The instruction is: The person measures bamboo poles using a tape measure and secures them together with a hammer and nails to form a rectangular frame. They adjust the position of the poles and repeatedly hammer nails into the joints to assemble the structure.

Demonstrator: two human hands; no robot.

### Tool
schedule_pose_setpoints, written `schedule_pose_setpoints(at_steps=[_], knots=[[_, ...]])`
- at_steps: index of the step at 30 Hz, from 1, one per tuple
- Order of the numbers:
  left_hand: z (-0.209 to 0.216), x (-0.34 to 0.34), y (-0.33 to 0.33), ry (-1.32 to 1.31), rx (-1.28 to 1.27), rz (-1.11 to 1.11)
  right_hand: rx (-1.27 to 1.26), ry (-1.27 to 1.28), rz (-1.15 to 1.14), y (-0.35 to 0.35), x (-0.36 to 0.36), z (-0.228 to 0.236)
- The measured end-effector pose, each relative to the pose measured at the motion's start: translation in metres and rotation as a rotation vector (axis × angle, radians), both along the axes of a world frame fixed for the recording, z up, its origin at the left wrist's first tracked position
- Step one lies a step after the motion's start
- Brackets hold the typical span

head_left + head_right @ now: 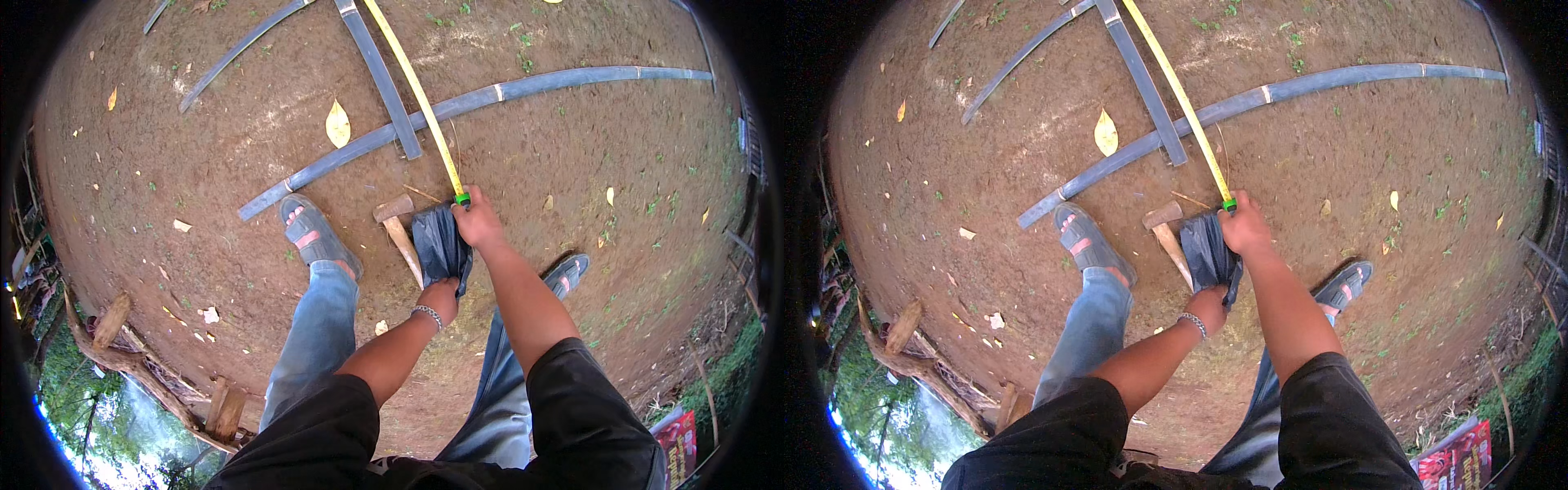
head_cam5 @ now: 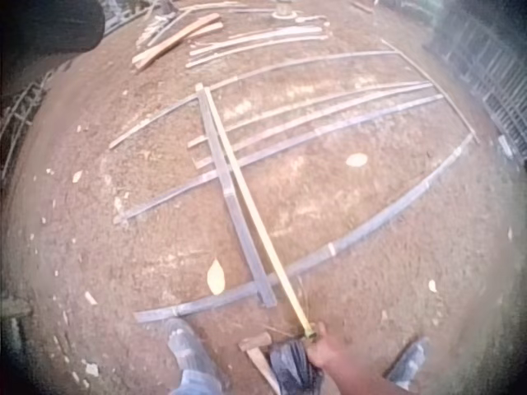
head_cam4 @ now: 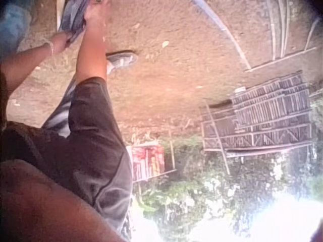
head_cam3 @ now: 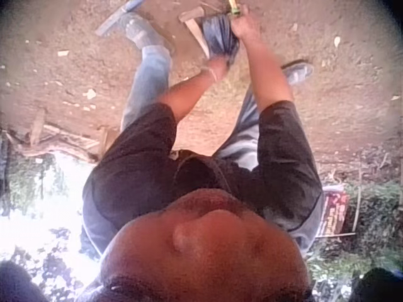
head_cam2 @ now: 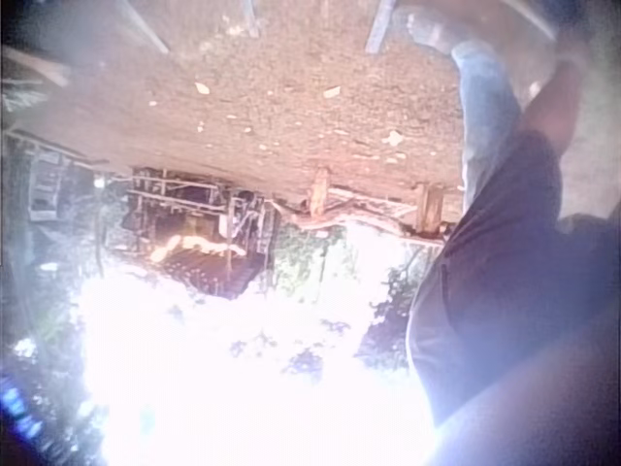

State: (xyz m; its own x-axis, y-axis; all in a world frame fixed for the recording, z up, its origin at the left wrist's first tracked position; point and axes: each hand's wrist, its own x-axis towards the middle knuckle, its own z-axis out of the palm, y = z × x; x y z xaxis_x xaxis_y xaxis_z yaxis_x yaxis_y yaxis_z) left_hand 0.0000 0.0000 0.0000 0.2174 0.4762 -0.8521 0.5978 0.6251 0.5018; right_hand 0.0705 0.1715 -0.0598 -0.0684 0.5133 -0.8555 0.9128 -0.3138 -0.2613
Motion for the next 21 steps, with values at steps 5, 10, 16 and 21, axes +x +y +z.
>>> schedule_pose_setpoints(at_steps=[5, 10, 16, 21], knots=[[0.016, 0.017, -0.016, -0.118, -0.011, 0.030, -0.053, -0.083, 0.034, 0.005, -0.005, 0.015], [0.048, 0.020, -0.021, -0.245, -0.037, -0.020, -0.057, -0.076, 0.038, 0.005, -0.008, 0.012], [0.031, -0.014, -0.011, -0.439, -0.008, -0.401, -0.027, -0.059, 0.006, 0.000, -0.021, 0.004], [-0.005, -0.114, 0.101, 0.002, 0.103, -0.003, 0.019, -0.055, -0.006, -0.009, -0.020, -0.004]])
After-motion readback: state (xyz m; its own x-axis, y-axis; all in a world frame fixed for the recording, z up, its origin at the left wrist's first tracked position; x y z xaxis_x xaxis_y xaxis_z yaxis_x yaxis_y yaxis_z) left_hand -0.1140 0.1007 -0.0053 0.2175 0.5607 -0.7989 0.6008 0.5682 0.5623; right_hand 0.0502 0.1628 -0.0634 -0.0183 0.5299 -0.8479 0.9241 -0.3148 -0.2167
